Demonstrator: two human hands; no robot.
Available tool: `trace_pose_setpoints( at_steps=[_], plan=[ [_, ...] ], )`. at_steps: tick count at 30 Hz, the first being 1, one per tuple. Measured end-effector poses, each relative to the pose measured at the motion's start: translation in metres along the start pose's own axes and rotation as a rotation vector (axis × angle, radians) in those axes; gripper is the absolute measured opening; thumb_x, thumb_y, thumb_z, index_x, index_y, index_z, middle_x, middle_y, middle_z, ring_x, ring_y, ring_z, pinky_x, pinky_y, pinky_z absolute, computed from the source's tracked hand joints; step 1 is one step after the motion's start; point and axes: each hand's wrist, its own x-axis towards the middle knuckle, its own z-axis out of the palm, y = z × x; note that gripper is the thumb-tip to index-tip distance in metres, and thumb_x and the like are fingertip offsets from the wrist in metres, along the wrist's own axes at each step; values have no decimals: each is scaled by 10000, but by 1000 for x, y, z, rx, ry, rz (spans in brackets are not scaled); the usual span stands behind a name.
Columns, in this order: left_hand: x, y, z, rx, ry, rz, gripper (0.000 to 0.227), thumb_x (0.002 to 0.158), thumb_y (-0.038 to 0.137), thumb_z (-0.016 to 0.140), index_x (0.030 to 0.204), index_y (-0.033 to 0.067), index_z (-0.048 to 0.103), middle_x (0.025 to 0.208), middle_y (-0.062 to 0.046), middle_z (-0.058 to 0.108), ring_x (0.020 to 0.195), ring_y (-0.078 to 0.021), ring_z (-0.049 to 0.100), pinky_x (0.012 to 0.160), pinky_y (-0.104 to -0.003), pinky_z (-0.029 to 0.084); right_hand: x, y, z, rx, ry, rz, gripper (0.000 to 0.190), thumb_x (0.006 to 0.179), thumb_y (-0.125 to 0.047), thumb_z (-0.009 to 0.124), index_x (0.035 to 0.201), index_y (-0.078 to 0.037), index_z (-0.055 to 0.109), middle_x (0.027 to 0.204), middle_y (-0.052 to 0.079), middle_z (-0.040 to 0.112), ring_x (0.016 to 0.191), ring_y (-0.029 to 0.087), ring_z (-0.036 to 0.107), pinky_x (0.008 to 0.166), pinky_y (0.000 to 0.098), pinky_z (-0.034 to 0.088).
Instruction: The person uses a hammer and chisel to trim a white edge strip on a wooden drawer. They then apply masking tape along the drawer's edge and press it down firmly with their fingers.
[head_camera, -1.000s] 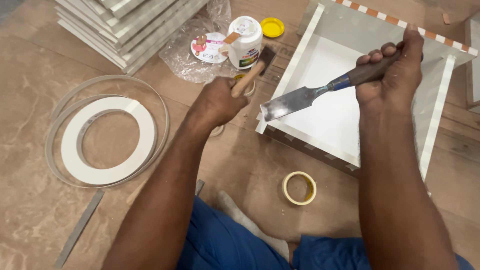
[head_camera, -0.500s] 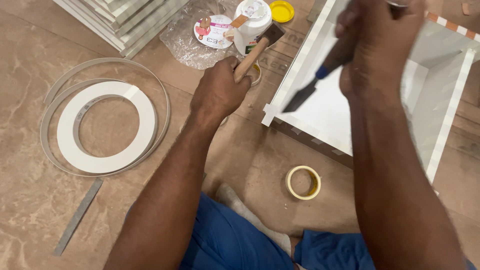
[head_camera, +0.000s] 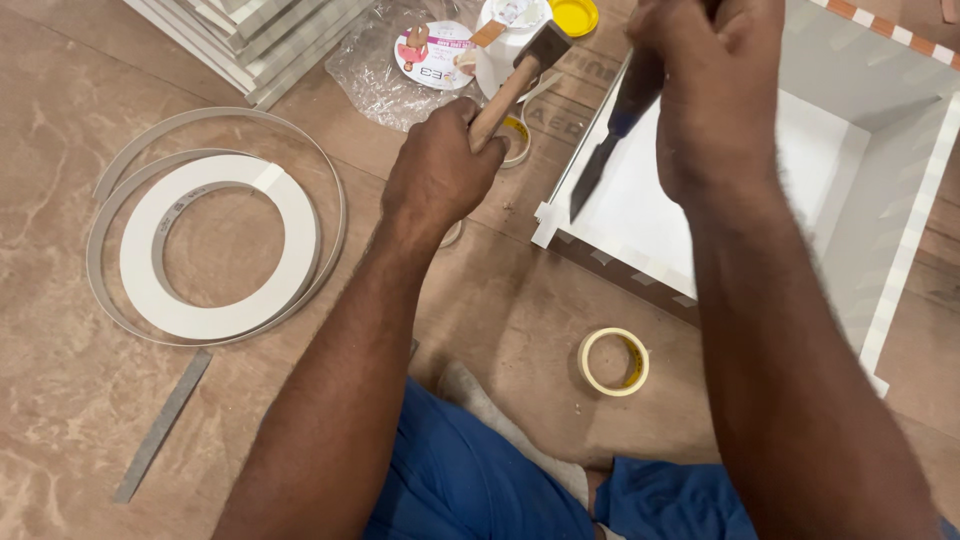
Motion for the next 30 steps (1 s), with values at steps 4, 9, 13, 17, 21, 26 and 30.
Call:
trace_pose_setpoints(
  at_steps=[4, 9, 13, 17, 21, 26, 30],
  plan=[
    [-1, -1, -1, -43, 13, 13, 366, 856, 316, 738, 1146, 97, 700, 952, -162, 765, 900, -319, 757, 794, -474, 559, -3, -7, 3, -130, -9, -8, 92, 1012, -37, 674, 1028, -23, 584, 869, 7, 642, 683, 111, 630, 604, 281, 565],
    [0, -2, 0, -28, 28, 47, 372, 855, 313, 747, 1137, 75, 705, 957, -188, 755, 918, -345, 746, 809, -470, 557, 1, 27, 2, 128, 56, -151, 150, 1117, -85, 688, 1134, -25, 551, 877, 45, 656, 632, 126, 618, 556, 265, 512],
    [0, -4, 4, -36, -3, 39, 369, 855, 314, 738, 1128, 69, 704, 946, -191, 758, 911, -339, 749, 812, -463, 557, -6, 45, 2, 103, 11, -153, 167, 1137, -98, 710, 1142, -34, 557, 836, 48, 642, 622, 129, 615, 580, 273, 535],
    [2, -2, 5, -27, -4, 32, 374, 841, 312, 746, 1124, 73, 693, 935, -193, 746, 882, -346, 741, 791, -471, 548, -9, 45, -2, 23, 9, -136, 280, 1180, -85, 733, 989, -28, 536, 742, 65, 613, 575, 141, 602, 518, 266, 492],
    [2, -3, 7, -13, -26, 20, 338, 865, 311, 731, 1080, 51, 703, 901, -185, 756, 852, -327, 756, 774, -470, 560, -12, 44, -5, 26, 5, -148, 286, 1177, -81, 726, 968, -37, 535, 705, 71, 608, 561, 148, 609, 509, 271, 498],
    [0, -2, 9, -7, -28, 52, 349, 860, 320, 737, 1084, 55, 709, 881, -179, 757, 831, -312, 757, 759, -467, 563, -14, 44, 0, 59, -3, -154, 272, 1174, -81, 714, 975, -36, 535, 719, 67, 598, 568, 142, 603, 537, 270, 510],
    [1, -3, 8, -8, -28, 26, 351, 857, 320, 737, 1089, 59, 707, 884, -182, 757, 833, -317, 755, 764, -467, 560, -17, 43, 0, 68, -32, -148, 277, 1186, -79, 701, 972, -32, 532, 718, 75, 600, 582, 145, 606, 560, 273, 521]
  ],
)
